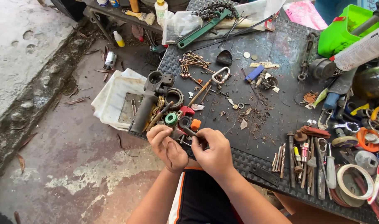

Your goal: Sorting through a cluttered workbench of small hardware including screws, keys, and metal components.

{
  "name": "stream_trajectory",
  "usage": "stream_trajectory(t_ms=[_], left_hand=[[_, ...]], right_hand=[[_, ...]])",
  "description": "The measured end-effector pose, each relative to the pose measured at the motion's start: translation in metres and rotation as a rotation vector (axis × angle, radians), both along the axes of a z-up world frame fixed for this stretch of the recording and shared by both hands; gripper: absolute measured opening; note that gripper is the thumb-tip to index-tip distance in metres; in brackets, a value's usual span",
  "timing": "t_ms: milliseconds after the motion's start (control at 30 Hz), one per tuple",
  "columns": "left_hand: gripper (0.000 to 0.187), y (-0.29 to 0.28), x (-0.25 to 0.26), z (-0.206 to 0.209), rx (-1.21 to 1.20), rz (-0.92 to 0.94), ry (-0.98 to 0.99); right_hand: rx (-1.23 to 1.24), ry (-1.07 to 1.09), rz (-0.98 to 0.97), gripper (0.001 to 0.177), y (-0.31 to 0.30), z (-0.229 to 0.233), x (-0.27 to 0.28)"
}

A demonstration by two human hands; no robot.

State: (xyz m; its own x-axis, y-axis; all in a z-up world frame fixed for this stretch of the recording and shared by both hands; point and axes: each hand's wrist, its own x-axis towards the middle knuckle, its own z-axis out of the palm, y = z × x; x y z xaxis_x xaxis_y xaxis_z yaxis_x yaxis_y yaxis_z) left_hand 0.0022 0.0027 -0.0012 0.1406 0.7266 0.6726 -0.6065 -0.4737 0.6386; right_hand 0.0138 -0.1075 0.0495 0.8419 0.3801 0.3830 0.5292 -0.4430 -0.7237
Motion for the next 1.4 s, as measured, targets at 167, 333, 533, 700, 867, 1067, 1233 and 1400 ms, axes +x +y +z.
stream_trajectory(t_ms=[167, 333, 533, 700, 867, 1067, 1233, 1400], left_hand=[[0.022, 0.001, -0.001, 0.001, 0.010, 0.003, -0.009], [0.027, 0.009, 0.006, -0.006, 0.195, -0.005, -0.148], [0.021, 0.004, -0.001, -0.005, 0.111, -0.012, 0.003], [0.020, 0.006, -0.004, 0.000, 0.219, -0.099, 0.091], [0.021, 0.005, -0.004, 0.000, 0.230, -0.101, 0.106], [0.020, 0.005, -0.005, 0.001, 0.238, -0.096, 0.125], [0.021, 0.007, 0.000, 0.000, 0.243, -0.088, 0.128], [0.026, 0.011, 0.007, -0.007, 0.304, -0.057, 0.001]], right_hand=[[-0.151, -0.523, 0.076, 0.017, 0.023, 0.008, 0.015], [-0.190, -0.822, 0.100, 0.011, 0.026, -0.019, 0.026], [-0.227, -0.491, 0.168, 0.007, -0.017, 0.042, 0.048], [-0.479, -0.238, -0.018, 0.025, -0.078, 0.031, 0.136], [-0.741, -0.124, 0.053, 0.028, -0.101, -0.002, 0.172], [-0.713, 0.224, 0.030, 0.020, -0.092, 0.017, 0.162], [-0.446, 0.312, 0.047, 0.006, -0.087, 0.027, 0.148], [-0.551, -0.195, 0.302, 0.016, -0.071, 0.015, 0.125]])
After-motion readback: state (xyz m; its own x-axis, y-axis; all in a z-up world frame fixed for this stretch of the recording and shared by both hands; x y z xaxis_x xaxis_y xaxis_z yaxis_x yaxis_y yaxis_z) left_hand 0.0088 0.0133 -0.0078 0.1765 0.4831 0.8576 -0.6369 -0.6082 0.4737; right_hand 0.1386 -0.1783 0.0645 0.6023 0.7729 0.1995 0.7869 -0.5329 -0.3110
